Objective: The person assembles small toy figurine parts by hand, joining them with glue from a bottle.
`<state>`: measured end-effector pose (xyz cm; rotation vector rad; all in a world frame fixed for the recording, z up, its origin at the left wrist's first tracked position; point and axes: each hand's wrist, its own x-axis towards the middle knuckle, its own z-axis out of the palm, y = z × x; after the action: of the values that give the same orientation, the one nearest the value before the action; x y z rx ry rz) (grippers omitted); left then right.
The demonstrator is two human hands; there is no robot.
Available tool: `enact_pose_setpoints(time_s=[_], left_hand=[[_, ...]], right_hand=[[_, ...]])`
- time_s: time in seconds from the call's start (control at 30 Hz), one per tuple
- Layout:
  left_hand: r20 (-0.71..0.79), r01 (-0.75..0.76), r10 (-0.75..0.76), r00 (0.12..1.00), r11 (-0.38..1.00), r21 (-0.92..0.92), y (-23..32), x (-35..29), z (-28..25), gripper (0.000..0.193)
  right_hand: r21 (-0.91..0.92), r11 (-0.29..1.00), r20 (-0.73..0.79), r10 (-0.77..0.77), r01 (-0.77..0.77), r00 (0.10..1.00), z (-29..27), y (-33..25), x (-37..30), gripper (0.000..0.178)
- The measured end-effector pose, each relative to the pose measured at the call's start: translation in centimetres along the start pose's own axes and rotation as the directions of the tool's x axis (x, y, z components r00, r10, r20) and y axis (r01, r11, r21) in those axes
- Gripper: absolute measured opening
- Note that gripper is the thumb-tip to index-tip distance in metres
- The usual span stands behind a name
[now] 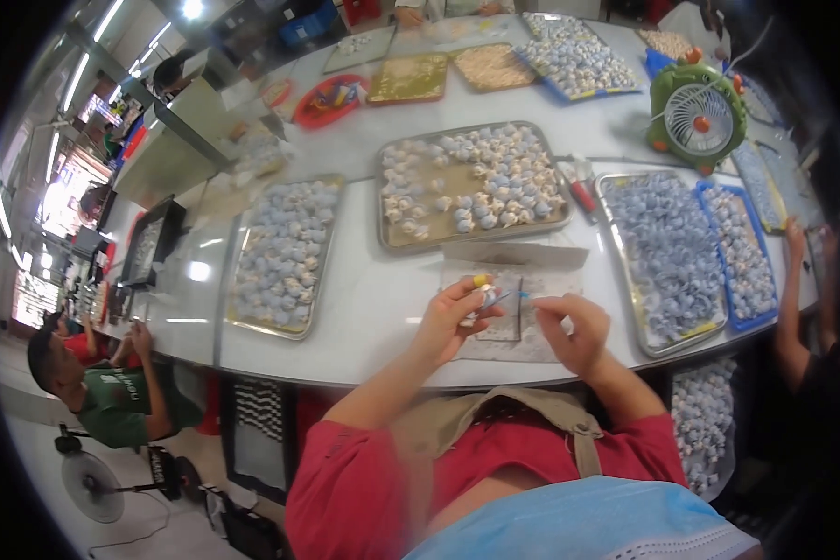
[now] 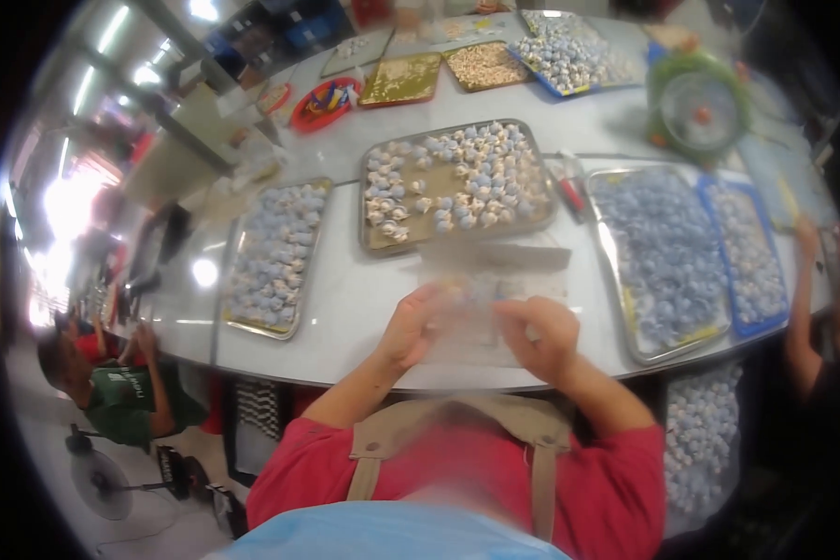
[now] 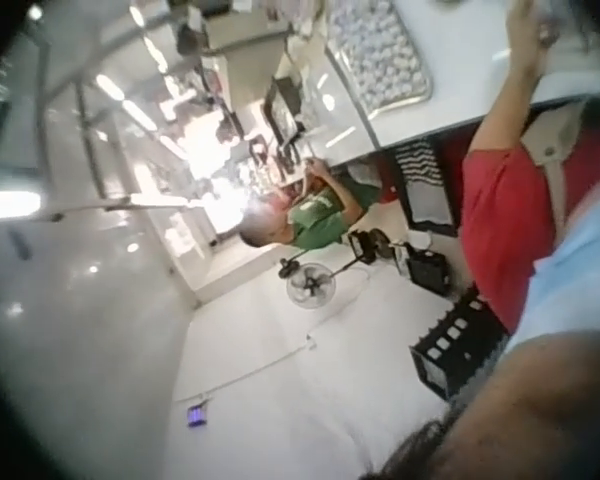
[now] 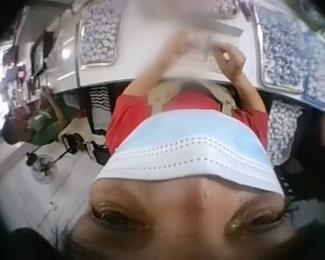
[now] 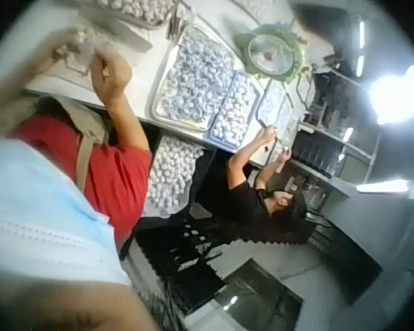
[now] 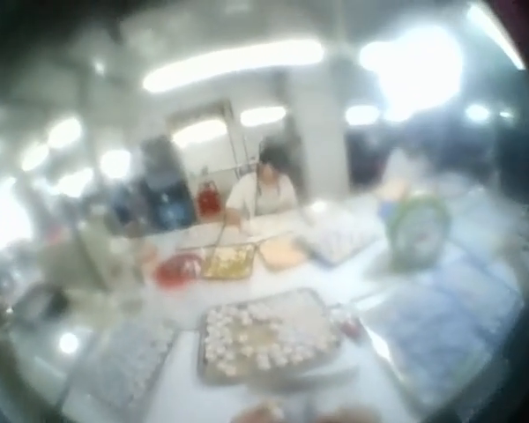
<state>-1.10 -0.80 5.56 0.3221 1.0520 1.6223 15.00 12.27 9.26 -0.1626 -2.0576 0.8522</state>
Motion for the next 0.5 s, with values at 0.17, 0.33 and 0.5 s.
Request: enact_pose_setpoints(time_s=[0.17,0.33,0.5], left_hand=[[-0.035,0.046,-0.049,0.998,0.996,-0.08,0.5,-1.7,-0.4,0.031],[-0.039,0.072,-0.077,0.996,0.992,-0.107,0.7,-2.5,-0.3,0.031],[-0.018,0.037,-0.039,0.999,0.994,-0.105,0.4,-2.8,-0.2,0.031]], right_hand=[[0.017,0.991,-0.052,0.131,-0.13,0.99,1.1,0.8,-2.4,0.013],[-0.019,0.978,-0.25,0.195,-0.206,0.948,1.0,3.1,-4.9,0.013],[0.015,0.975,-0.383,0.211,-0.223,0.899,0.9,5.0,-5.4,0.014]])
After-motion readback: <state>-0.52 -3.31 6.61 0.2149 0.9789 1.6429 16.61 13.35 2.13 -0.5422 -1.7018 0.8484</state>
